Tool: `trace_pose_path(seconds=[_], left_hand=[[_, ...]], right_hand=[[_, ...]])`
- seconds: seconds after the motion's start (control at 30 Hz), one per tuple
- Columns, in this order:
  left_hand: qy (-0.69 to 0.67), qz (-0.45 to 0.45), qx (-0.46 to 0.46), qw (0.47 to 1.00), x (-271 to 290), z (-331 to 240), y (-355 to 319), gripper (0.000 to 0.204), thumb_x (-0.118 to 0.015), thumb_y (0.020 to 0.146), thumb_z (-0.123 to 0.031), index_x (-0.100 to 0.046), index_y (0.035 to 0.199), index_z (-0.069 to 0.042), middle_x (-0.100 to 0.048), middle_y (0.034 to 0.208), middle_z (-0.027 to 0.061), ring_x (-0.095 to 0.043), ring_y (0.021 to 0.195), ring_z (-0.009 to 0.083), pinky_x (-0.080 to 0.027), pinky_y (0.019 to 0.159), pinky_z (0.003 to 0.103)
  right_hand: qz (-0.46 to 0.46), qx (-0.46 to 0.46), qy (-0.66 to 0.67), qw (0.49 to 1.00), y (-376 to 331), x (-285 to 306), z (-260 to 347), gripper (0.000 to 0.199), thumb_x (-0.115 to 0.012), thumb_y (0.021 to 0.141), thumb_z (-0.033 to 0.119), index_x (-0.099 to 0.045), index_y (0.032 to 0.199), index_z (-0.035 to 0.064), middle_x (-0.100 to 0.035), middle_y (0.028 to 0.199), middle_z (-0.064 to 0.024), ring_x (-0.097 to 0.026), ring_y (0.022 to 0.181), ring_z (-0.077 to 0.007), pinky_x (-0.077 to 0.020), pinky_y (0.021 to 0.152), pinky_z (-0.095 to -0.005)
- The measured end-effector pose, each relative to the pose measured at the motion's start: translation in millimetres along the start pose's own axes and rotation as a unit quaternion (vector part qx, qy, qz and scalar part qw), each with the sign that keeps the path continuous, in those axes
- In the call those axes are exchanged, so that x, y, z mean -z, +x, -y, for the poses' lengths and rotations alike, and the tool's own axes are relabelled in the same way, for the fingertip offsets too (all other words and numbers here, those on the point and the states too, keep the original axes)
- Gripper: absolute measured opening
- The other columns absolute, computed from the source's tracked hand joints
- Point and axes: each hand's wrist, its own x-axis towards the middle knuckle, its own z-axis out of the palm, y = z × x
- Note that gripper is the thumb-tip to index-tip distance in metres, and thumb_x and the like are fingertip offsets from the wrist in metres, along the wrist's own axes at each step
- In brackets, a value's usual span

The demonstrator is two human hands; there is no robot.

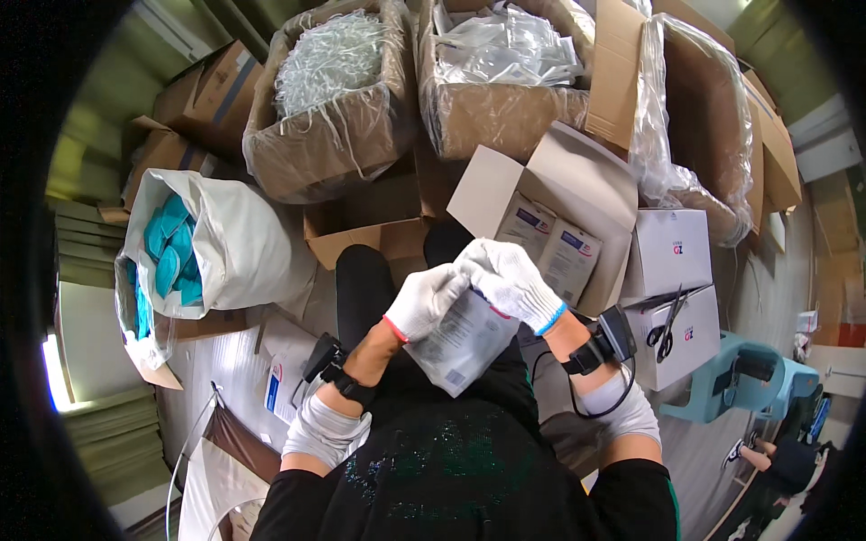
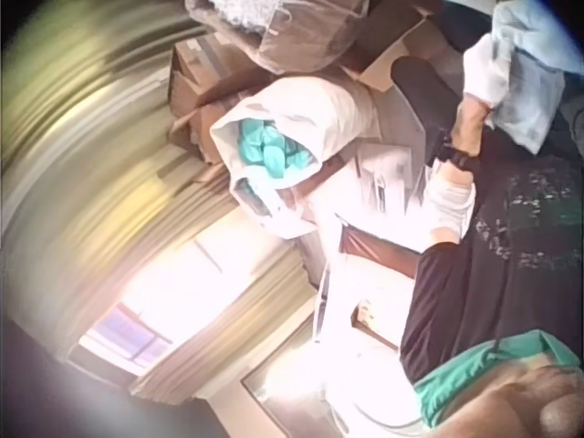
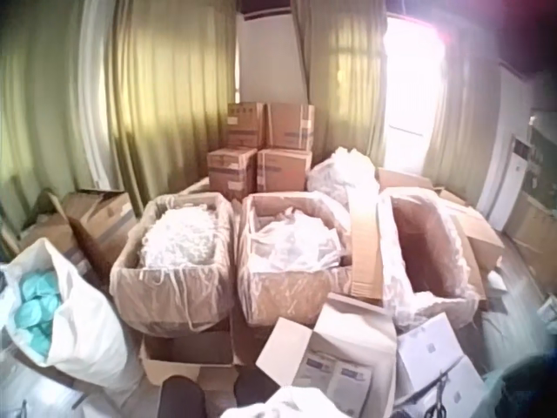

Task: The recorder is packing medical masks and components into cardboard boxes.

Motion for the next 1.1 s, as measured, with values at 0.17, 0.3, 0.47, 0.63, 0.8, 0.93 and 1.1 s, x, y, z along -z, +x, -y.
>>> trace_pose_path(seconds=[0.17, 0.3, 0.47, 0.63, 0.8, 0.93, 1.1], left_hand=[[0.140, -0.094, -0.088, 0.982, 5.1, 11.4, 9.2, 0.030, -0.059, 0.100, -0.024, -0.062, 0.084, 0.001, -0.063, 0.071, 0.0184, -0.060, 0.064, 0.0340, -0.049, 0.061, 0.035], [0.316, -0.145, -0.204, 0.915, 17.8, -5.2, 3.3, 0.030, -0.062, 0.096, -0.019, -0.056, 0.070, -0.006, -0.056, 0.063, 0.0150, -0.059, 0.060, 0.0350, -0.048, 0.054, 0.042], [0.378, -0.162, -0.293, 0.863, 36.1, -10.0, -15.7, 0.018, -0.065, 0.091, -0.019, -0.058, 0.076, -0.011, -0.054, 0.064, 0.0060, -0.059, 0.058, 0.0240, -0.047, 0.050, 0.038], [0.287, -0.184, -0.318, 0.884, 30.2, -31.1, -34.4, 0.024, -0.070, 0.081, -0.003, -0.051, 0.068, -0.008, -0.047, 0.060, 0.0100, -0.052, 0.051, 0.0308, -0.042, 0.047, 0.041], [0.173, -0.224, -0.228, 0.932, 22.9, -51.6, -46.1, 0.028, -0.061, 0.093, -0.004, -0.048, 0.068, -0.001, -0.043, 0.057, 0.0116, -0.046, 0.047, 0.0247, -0.036, 0.047, 0.035], [-0.094, -0.195, -0.068, 0.974, 1.3, -51.6, -5.6, 0.028, -0.055, 0.102, -0.013, -0.054, 0.079, 0.002, -0.041, 0.064, 0.0011, -0.034, 0.067, 0.0042, -0.035, 0.056, 0.026], [-0.305, -0.109, 0.100, 0.941, -53.7, -3.8, 76.0, 0.036, -0.055, 0.103, -0.027, -0.065, 0.082, 0.001, -0.058, 0.074, -0.0064, -0.047, 0.069, 0.0025, -0.040, 0.061, 0.024]], right_hand=[[-0.053, 0.074, -0.137, 0.986, 32.5, -21.0, -13.5, 0.014, -0.057, 0.092, 0.013, -0.067, 0.091, 0.0040, -0.070, 0.086, -0.0132, -0.066, 0.079, -0.0270, -0.0500, 0.071, -0.0326], [-0.112, 0.156, -0.302, 0.934, 69.0, -43.1, -31.9, 0.017, -0.056, 0.093, 0.020, -0.066, 0.083, 0.0096, -0.065, 0.074, -0.0119, -0.062, 0.068, -0.0304, -0.0482, 0.063, -0.0349], [-0.125, -0.200, 0.259, 0.937, 94.3, -64.1, 1.9, 0.028, -0.060, 0.095, 0.028, -0.056, 0.073, 0.0100, -0.050, 0.058, 0.0001, -0.054, 0.054, -0.0165, -0.0468, 0.052, -0.0355], [-0.060, -0.155, 0.655, 0.737, 123.0, -38.0, -71.3, 0.020, -0.060, 0.094, 0.022, -0.054, 0.079, 0.0107, -0.053, 0.062, -0.0030, -0.053, 0.052, -0.0173, -0.0439, 0.047, -0.0331], [-0.164, -0.156, 0.651, 0.725, 96.7, -5.6, -45.9, 0.029, -0.052, 0.104, 0.034, -0.055, 0.083, 0.0148, -0.046, 0.057, 0.0039, -0.043, 0.043, -0.0120, -0.0379, 0.041, -0.0290], [-0.314, -0.096, 0.438, 0.837, 38.6, 62.1, -40.7, 0.036, -0.048, 0.104, 0.041, -0.054, 0.079, 0.0150, -0.046, 0.059, -0.0003, -0.043, 0.044, -0.0152, -0.0393, 0.042, -0.0307], [-0.486, -0.144, -0.016, 0.862, -38.5, 115.7, -78.5, 0.052, -0.057, 0.098, 0.042, -0.058, 0.127, -0.0013, -0.066, 0.110, -0.0163, -0.064, 0.103, -0.0260, -0.0496, 0.091, -0.0366]])
